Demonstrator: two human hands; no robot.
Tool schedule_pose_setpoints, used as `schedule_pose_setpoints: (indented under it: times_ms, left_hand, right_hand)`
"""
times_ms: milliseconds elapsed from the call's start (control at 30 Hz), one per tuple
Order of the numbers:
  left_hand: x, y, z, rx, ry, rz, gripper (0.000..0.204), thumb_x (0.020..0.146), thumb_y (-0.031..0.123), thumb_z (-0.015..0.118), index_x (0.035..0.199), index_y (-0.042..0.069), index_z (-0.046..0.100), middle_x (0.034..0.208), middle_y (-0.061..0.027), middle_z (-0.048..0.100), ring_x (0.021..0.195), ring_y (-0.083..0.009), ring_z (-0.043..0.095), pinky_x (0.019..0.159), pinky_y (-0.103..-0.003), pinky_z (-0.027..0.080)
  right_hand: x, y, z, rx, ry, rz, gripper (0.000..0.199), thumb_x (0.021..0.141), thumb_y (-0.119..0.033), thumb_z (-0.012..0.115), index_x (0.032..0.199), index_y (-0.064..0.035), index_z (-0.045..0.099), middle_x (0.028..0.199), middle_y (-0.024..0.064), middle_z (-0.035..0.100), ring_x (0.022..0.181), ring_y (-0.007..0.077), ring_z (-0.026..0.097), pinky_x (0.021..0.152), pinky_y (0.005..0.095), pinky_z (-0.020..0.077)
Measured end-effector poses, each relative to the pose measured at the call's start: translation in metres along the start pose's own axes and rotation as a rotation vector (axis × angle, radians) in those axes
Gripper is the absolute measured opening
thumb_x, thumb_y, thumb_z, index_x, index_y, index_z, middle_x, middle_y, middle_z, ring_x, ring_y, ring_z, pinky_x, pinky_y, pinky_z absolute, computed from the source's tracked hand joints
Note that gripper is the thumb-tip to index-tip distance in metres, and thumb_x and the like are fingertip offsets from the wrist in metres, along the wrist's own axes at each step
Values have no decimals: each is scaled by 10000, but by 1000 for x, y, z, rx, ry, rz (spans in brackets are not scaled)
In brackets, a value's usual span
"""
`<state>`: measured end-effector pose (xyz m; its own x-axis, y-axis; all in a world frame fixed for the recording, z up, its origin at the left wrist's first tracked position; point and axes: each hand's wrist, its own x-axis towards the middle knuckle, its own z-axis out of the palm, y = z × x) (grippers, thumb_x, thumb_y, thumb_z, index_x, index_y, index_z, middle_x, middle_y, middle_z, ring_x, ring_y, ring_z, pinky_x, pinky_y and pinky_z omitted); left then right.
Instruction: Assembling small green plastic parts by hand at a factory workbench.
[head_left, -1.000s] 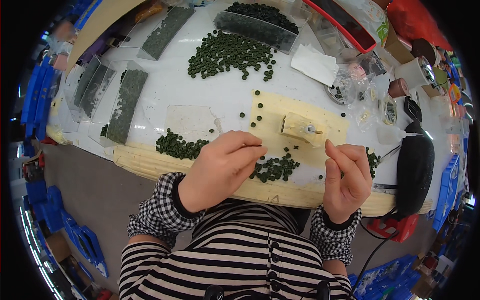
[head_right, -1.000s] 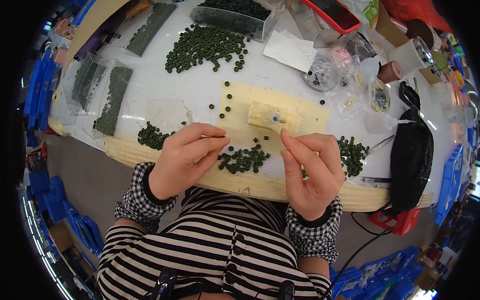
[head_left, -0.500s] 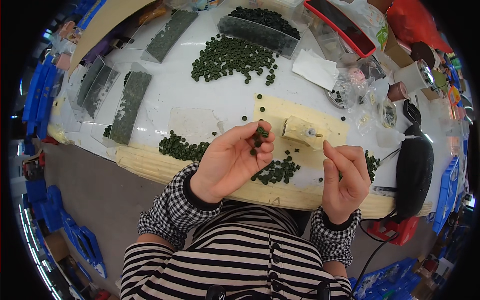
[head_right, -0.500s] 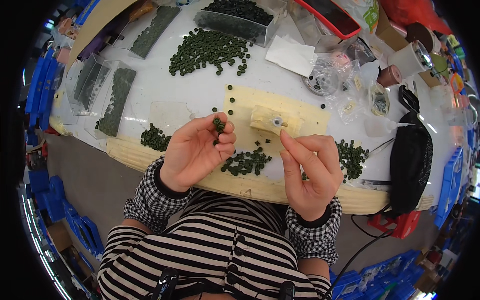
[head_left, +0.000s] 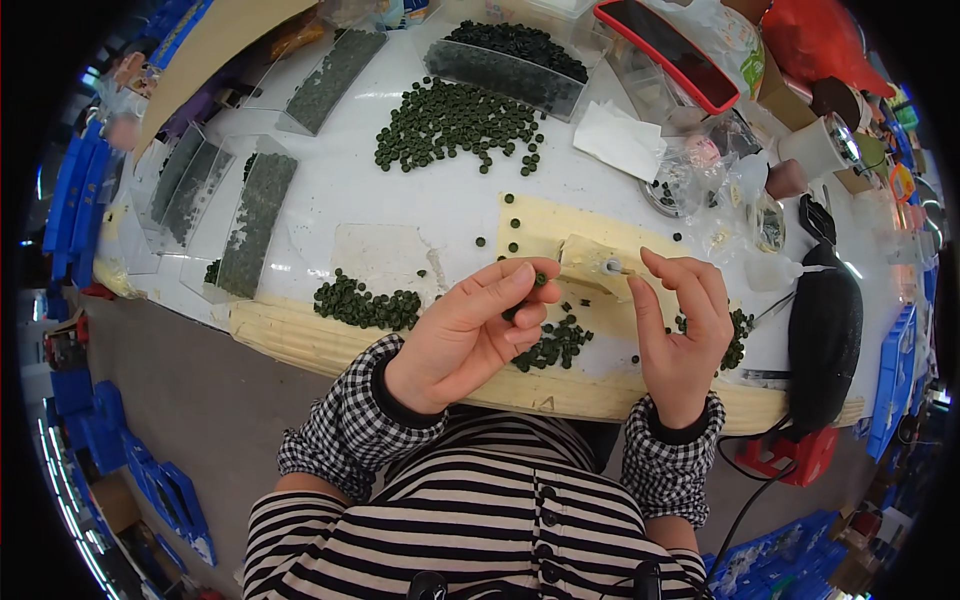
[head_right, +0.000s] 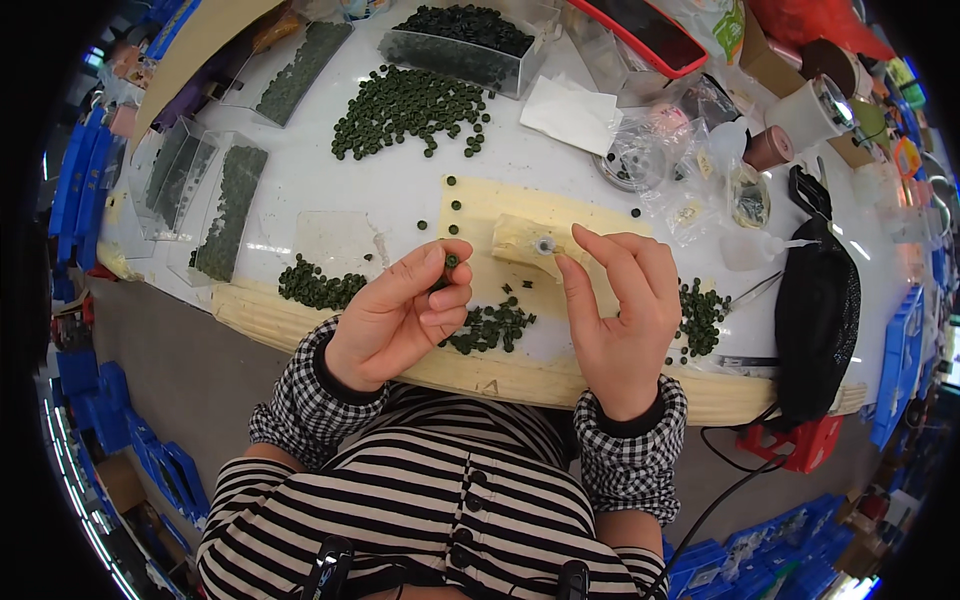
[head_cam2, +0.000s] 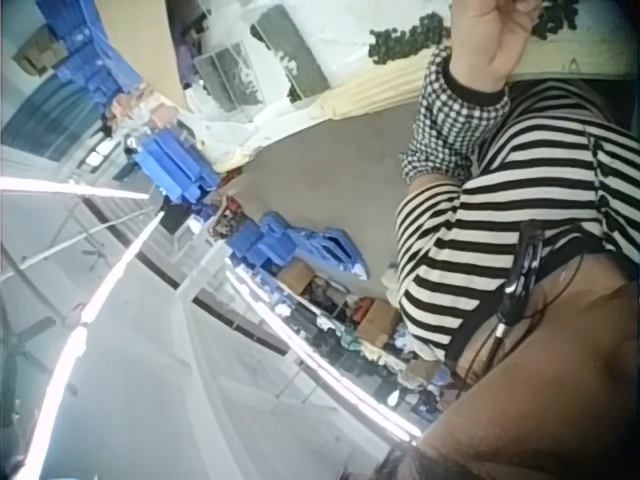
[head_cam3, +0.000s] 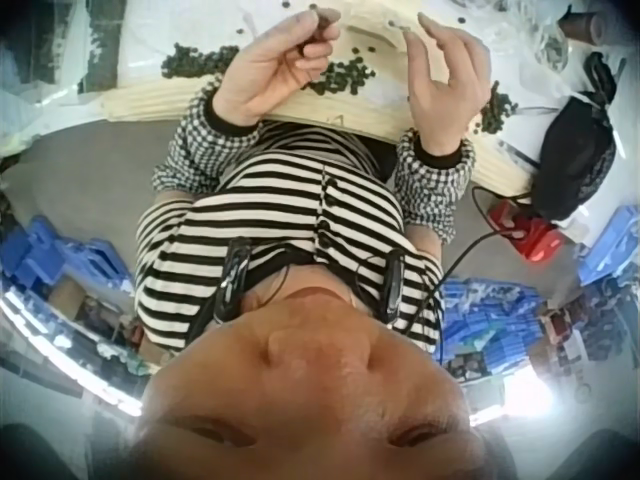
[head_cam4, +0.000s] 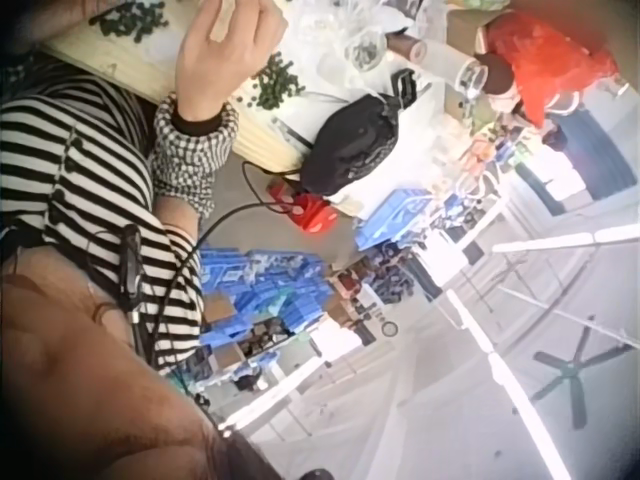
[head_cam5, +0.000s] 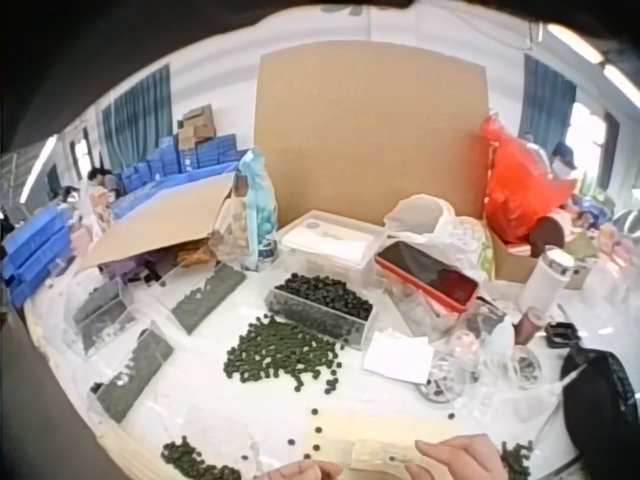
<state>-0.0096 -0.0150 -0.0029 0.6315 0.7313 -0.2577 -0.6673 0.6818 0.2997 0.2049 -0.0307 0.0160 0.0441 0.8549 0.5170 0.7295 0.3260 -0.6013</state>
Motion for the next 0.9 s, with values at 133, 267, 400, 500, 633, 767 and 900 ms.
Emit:
schedule_pose_setpoints:
  times_ms: [133, 267, 400, 500, 633, 767, 900]
  left_hand:
    - [0, -1, 4, 23, 18, -12, 265, 1008, 172, 502, 1202, -1, 552, 971, -45, 614, 702, -68, 434, 612, -187, 382]
    - [1, -3, -1, 16, -2, -9, 285, 1004, 172, 516, 1230, 6, 561, 969, -43, 631, 670, -52, 421, 600, -180, 383]
    - [0, -6, -2, 10, -8, 17, 284, 1001, 170, 524, 1226, 2, 570, 954, -41, 635, 655, -44, 408, 592, -176, 379]
    - [0, -5, 5, 33, 31, 15, 261, 1005, 175, 516, 1186, -1, 585, 935, -40, 630, 648, -40, 404, 591, -174, 376]
    - [-1, -5, 8, 94, 60, -3, 270, 1018, 200, 489, 1166, -3, 587, 876, -19, 596, 631, -43, 386, 586, -181, 361]
    - [-4, -4, 1, 167, -64, -40, 304, 1031, 242, 456, 1152, -5, 587, 777, 13, 515, 613, -56, 345, 589, -194, 342]
    - [-4, -8, 3, 384, -95, -37, 345, 1025, 289, 480, 1085, -11, 638, 677, 50, 482, 590, -30, 369, 556, -175, 311]
  right_hand:
    - [0, 3, 2, 6, -21, -6, 225, 749, -16, 754, 967, -27, 702, 865, 81, 604, 783, 215, 564, 679, 309, 455]
    - [3, 1, 4, 7, 9, -33, 222, 747, -6, 751, 963, -35, 706, 864, 68, 602, 783, 208, 558, 666, 303, 448]
    - [7, -2, 7, 6, -31, -41, 217, 749, -1, 746, 959, -39, 708, 863, 63, 599, 790, 202, 555, 664, 303, 447]
    - [6, 0, 7, -3, -34, -50, 221, 741, -1, 753, 954, -40, 711, 865, 62, 600, 789, 199, 556, 663, 302, 448]
    - [7, -7, 0, 4, 77, -83, 207, 734, 5, 759, 931, -32, 713, 861, 63, 604, 777, 192, 562, 655, 293, 449]
    - [5, -24, -16, 94, 142, -87, 153, 763, -3, 745, 909, -11, 702, 856, 87, 608, 780, 197, 574, 669, 283, 458]
    - [1, -29, -12, 425, 27, -10, 91, 851, -38, 682, 927, 4, 654, 885, 105, 628, 799, 202, 588, 714, 292, 475]
